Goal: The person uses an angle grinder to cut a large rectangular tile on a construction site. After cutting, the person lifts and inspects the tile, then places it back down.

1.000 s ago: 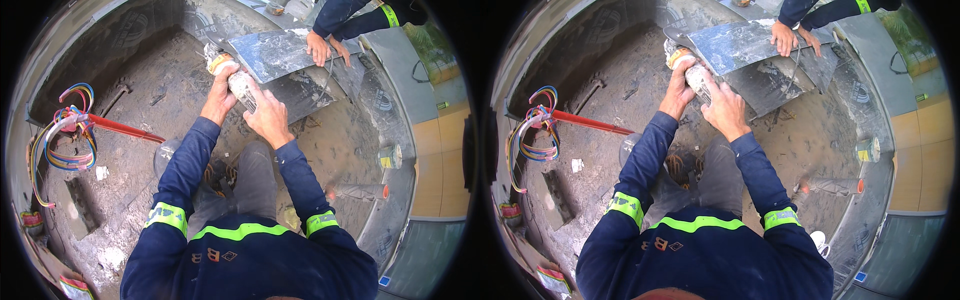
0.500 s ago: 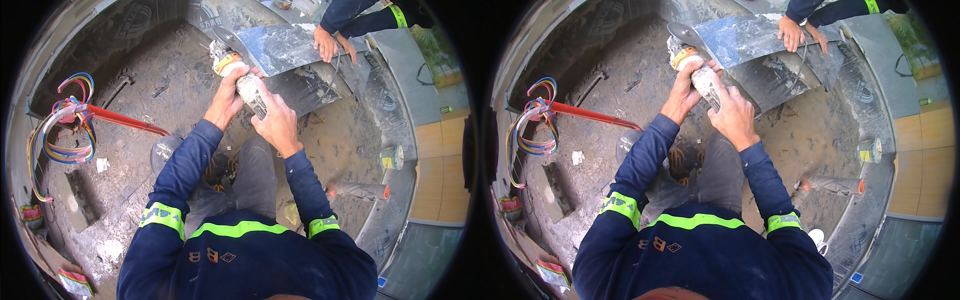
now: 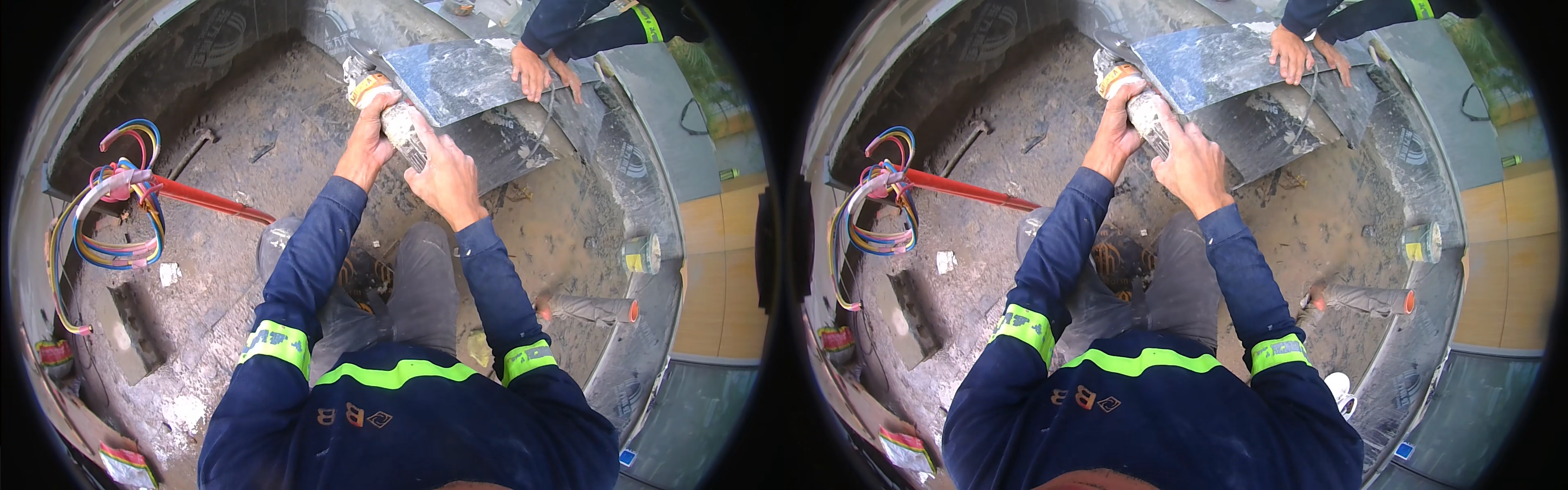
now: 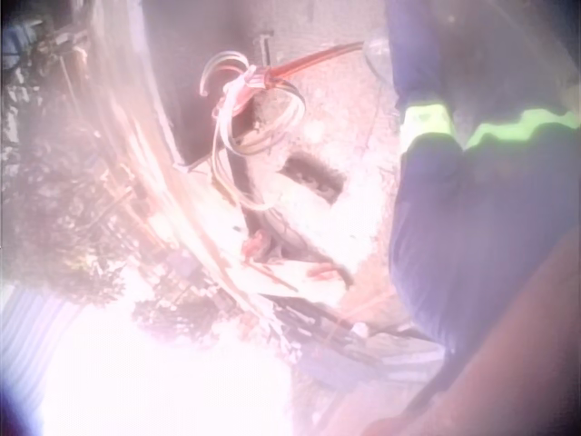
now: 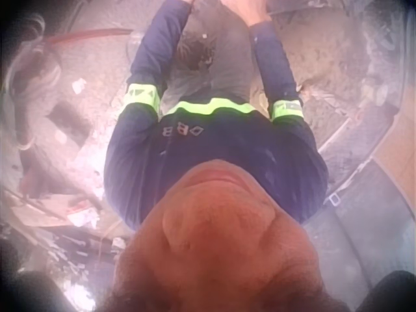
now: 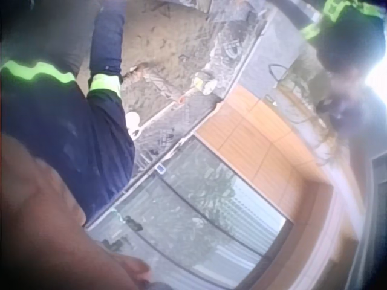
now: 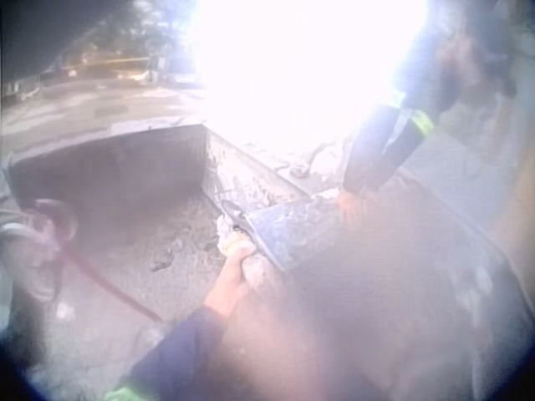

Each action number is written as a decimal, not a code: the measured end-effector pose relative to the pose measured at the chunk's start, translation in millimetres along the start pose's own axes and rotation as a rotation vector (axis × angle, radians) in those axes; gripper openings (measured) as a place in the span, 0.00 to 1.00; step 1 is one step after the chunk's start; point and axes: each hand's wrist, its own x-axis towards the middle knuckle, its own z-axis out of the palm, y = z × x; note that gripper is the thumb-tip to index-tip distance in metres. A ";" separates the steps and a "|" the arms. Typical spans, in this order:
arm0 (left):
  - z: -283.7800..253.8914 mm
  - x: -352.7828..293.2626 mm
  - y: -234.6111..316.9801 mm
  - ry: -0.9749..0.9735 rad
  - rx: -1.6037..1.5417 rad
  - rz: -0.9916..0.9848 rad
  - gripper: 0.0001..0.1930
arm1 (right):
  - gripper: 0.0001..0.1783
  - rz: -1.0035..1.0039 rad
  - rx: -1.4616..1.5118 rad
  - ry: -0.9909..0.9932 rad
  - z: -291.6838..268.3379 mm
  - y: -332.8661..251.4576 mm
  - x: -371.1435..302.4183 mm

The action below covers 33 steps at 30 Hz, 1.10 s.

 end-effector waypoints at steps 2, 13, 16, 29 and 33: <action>-2.8 4.8 0.6 -0.036 -0.015 0.000 0.17 | 0.57 -0.001 -0.010 0.008 0.2 -1.6 2.4; 1.7 -27.5 -10.0 -0.006 -0.051 -0.053 0.22 | 0.53 -0.007 0.024 0.023 -5.9 3.6 -27.1; 5.7 -35.0 -12.1 -0.003 0.029 -0.046 0.23 | 0.54 -0.040 0.044 0.062 -5.8 6.9 -35.8; 8.7 -44.1 -20.5 -0.002 0.034 -0.042 0.18 | 0.53 -0.011 0.083 0.026 -12.3 7.2 -43.4; 1.3 -34.4 -18.5 0.010 0.032 -0.030 0.20 | 0.54 -0.033 0.075 0.045 -8.5 7.7 -36.6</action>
